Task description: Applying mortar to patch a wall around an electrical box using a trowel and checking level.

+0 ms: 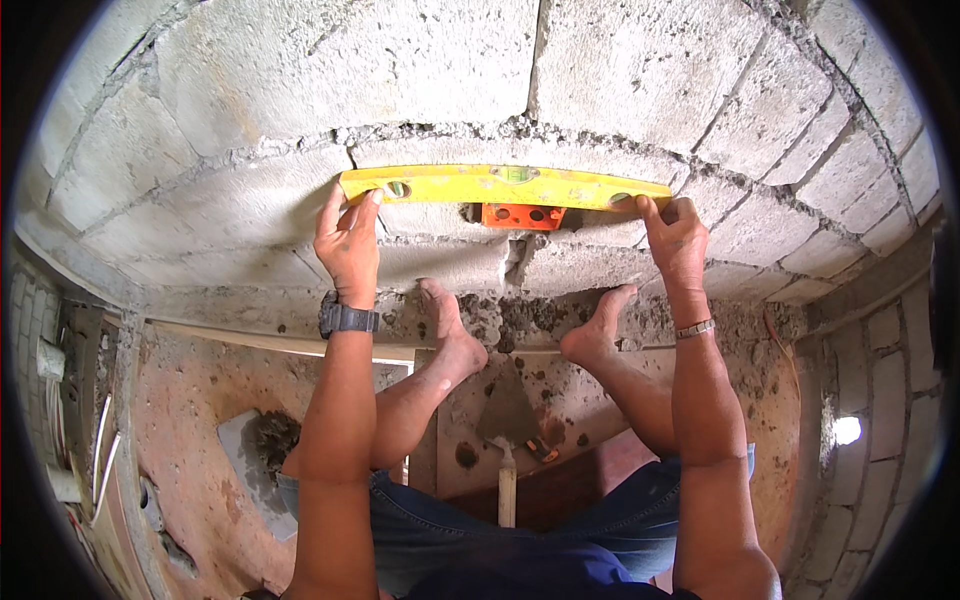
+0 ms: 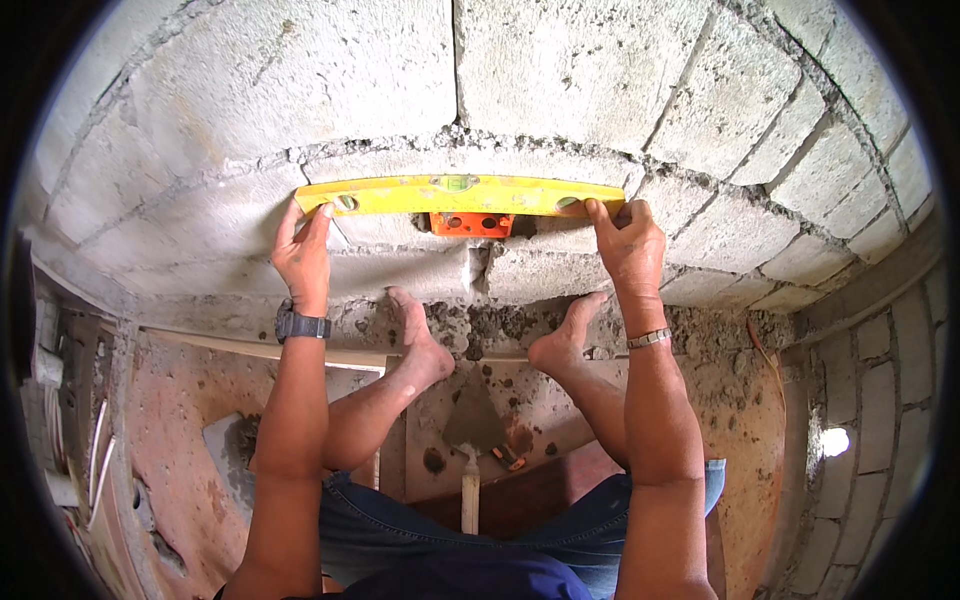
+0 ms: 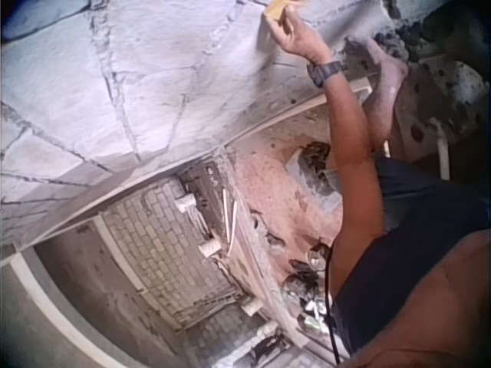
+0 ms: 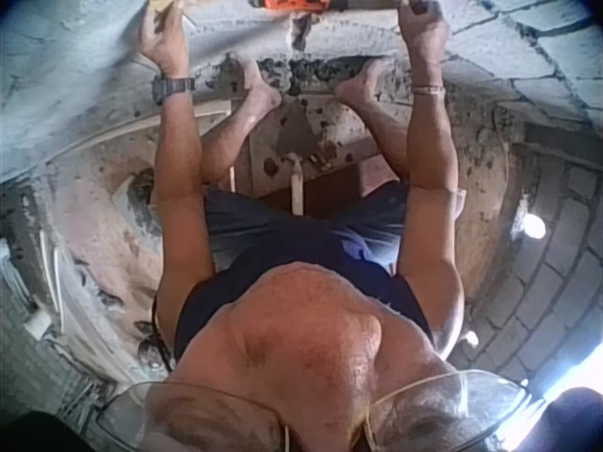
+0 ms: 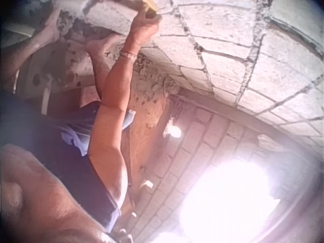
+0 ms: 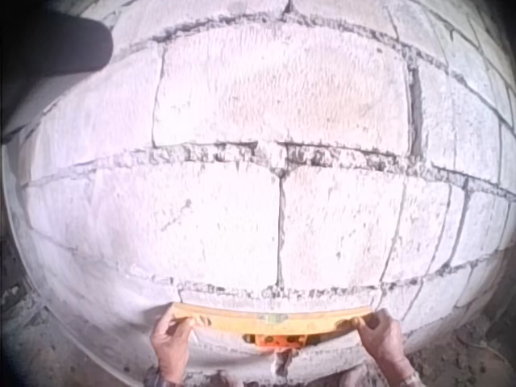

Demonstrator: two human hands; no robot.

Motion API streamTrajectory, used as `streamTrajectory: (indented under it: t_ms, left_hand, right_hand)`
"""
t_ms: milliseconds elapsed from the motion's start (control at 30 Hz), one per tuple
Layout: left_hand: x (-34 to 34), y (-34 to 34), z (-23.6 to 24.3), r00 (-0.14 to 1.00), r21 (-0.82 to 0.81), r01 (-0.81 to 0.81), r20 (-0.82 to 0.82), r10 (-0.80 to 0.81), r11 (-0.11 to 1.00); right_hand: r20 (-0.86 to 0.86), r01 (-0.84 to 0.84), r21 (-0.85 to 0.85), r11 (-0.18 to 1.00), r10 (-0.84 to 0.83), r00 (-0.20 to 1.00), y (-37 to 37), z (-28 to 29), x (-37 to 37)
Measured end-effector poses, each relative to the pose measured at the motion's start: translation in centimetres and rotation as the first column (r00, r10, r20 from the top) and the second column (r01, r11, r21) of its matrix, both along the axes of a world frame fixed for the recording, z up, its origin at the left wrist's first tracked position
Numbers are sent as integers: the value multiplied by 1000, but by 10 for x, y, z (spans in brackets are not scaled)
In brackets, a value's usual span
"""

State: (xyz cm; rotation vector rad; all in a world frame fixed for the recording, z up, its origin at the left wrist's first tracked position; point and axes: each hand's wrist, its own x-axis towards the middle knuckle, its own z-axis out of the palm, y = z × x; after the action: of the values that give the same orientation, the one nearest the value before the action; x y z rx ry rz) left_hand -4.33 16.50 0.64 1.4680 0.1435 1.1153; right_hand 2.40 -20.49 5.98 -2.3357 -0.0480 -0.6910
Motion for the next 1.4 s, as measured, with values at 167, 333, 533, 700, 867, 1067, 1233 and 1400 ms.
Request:
streamTrajectory:
  t_ms: [167,333,533,700,867,1067,1233,1400]
  left_hand:
    - [-2,-1,2,999,-56,24,-41,-27,998]
    - [-2,0,3,998,-45,-1,-61,-2,999]
    - [0,1,0,998,-71,15,-52,-19,997]
    - [0,2,0,999,-74,41,-29,-43,996]
    - [1,3,-2,999,-50,39,-23,-40,998]
    - [2,3,-3,998,-38,46,32,-45,998]
    - [1,3,-3,1000,-9,16,3,-16,1000]
    - [2,5,-6,999,-40,30,-19,-31,999]
  right_hand:
    - [3,-5,10,1000,5,1000,0,0,0]
    - [0,-16,36,999,16,1000,1,2,-1]
    - [-3,-17,-3,1000,17,1000,0,2,-1]
    - [6,-6,-30,1000,6,1000,0,1,0]
    - [11,-15,-24,1000,15,1000,-1,0,0]
    - [14,-16,-24,1000,16,1000,-1,0,0]
    - [-19,-16,0,1000,16,1000,0,2,-1]
    - [10,-48,27,998,47,999,-1,1,-1]
